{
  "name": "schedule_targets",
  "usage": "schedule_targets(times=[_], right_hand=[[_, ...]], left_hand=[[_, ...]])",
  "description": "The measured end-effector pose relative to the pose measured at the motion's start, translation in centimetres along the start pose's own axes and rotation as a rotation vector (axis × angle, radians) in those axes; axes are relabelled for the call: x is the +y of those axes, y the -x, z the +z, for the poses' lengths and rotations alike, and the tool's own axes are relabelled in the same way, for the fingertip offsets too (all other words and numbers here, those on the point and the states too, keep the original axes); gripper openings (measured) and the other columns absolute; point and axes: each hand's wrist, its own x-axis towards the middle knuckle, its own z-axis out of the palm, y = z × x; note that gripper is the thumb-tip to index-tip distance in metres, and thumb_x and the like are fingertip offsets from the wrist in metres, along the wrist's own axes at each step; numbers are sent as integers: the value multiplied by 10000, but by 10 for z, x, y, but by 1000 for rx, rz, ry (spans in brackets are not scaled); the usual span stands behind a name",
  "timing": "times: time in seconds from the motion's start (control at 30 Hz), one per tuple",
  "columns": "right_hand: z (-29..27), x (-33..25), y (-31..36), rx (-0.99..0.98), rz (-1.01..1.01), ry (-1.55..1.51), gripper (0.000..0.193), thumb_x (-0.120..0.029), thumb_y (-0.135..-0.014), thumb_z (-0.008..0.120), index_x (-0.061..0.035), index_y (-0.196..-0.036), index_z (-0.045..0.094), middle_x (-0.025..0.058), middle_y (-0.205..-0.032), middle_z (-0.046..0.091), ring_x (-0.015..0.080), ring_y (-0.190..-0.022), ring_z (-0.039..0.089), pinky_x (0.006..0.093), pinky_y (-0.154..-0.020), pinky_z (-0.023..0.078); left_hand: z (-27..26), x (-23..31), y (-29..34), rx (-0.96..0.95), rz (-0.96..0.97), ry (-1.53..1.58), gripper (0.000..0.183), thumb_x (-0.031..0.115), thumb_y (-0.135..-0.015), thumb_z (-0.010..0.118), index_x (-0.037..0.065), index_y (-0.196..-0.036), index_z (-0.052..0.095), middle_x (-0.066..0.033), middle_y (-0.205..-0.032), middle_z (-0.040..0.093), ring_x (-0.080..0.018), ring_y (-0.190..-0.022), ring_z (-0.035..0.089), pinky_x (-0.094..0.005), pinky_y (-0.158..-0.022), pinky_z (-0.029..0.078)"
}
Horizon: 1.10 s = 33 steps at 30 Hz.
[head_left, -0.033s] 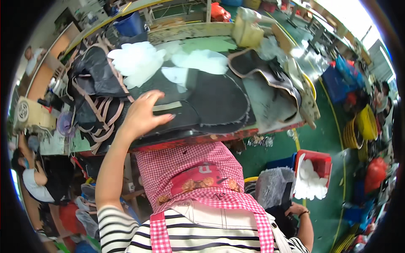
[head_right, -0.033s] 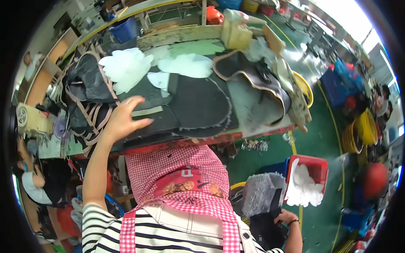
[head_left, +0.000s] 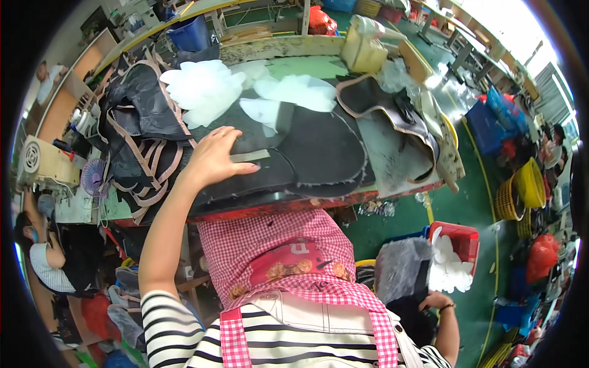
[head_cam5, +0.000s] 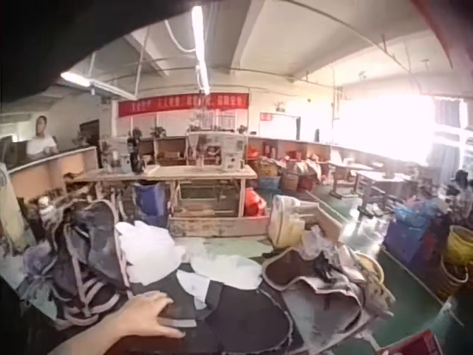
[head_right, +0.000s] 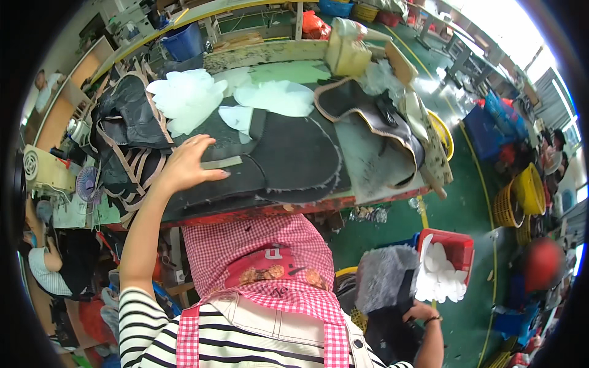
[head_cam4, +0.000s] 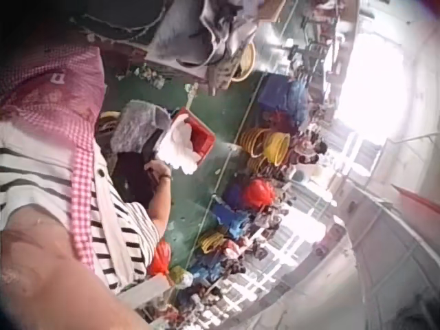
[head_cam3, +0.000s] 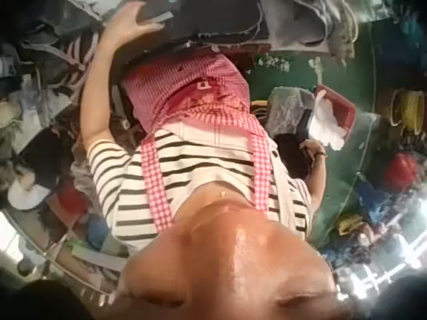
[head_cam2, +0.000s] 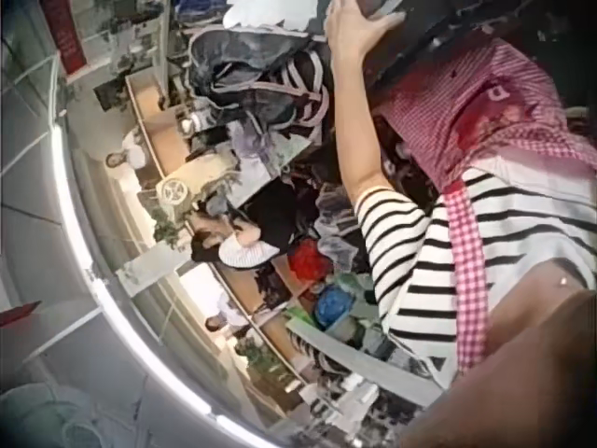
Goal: The person assembles footwear components by hand in a factory setting. They pick up black fabric pieces and white foam inserts from a table, insert the foam into the fabric, and fold the edges over to secure the lining. The person handles the items one at a time, repeatedly performing the insertion and folding steps.
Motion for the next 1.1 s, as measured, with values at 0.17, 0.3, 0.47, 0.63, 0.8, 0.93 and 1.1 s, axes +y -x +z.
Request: schedule_targets(times=[0.17,0.3,0.47,0.63,0.8,0.93,1.1], right_hand=[[-133,2,135,527,-251,245,270,-220,-555,765,-99,-795,738,123,-862,684,265,-852,658,331,-743,531],[-199,53,252,1258,-481,461,53,-118,-657,634,-89,-651,678,79,-781,639,192,-732,634,291,-657,496],[-287,-5,317,1757,-488,48,67,-125,-694,622,-82,-705,671,80,-809,641,188,-751,634,292,-681,493],[-362,-123,304,1837,-669,-461,84,-132,-731,609,-76,-759,664,81,-838,643,185,-769,634,293,-706,491],[-430,-284,228,1521,-1092,-1025,104,-140,-768,596,-69,-813,657,83,-866,646,181,-788,634,293,-730,489],[-448,-364,174,1179,-1243,-1309,120,-146,-797,586,-63,-856,652,84,-889,647,178,-802,634,294,-750,487],[-456,-432,114,876,-1252,-1446,142,-153,-834,574,-57,-910,645,85,-917,650,174,-821,634,294,-775,485]], left_hand=[[33,-52,-36,-412,-59,81,928,725,-479,777,-44,-971,616,-247,-971,654,-376,-948,638,-427,-836,504],[50,-54,-25,-323,-11,250,857,643,-482,823,-9,-963,545,-223,-928,657,-384,-941,636,-458,-832,497],[-2,-23,-15,11,123,412,387,338,-744,765,40,-888,565,-163,-856,621,-361,-868,595,-448,-748,462],[-80,-20,-118,258,205,407,350,321,-782,725,16,-887,588,-193,-840,644,-380,-830,624,-469,-706,470],[-39,-142,-256,300,48,137,520,354,-719,773,46,-1092,584,-198,-999,664,-361,-944,640,-430,-774,498],[28,-153,-253,169,-322,124,1050,405,-620,850,101,-1453,288,-205,-1289,551,-372,-1185,542,-442,-987,449],[-95,-18,-212,675,518,528,1222,291,-482,924,103,-1493,264,-147,-1544,264,-315,-1445,214,-447,-1168,173]])
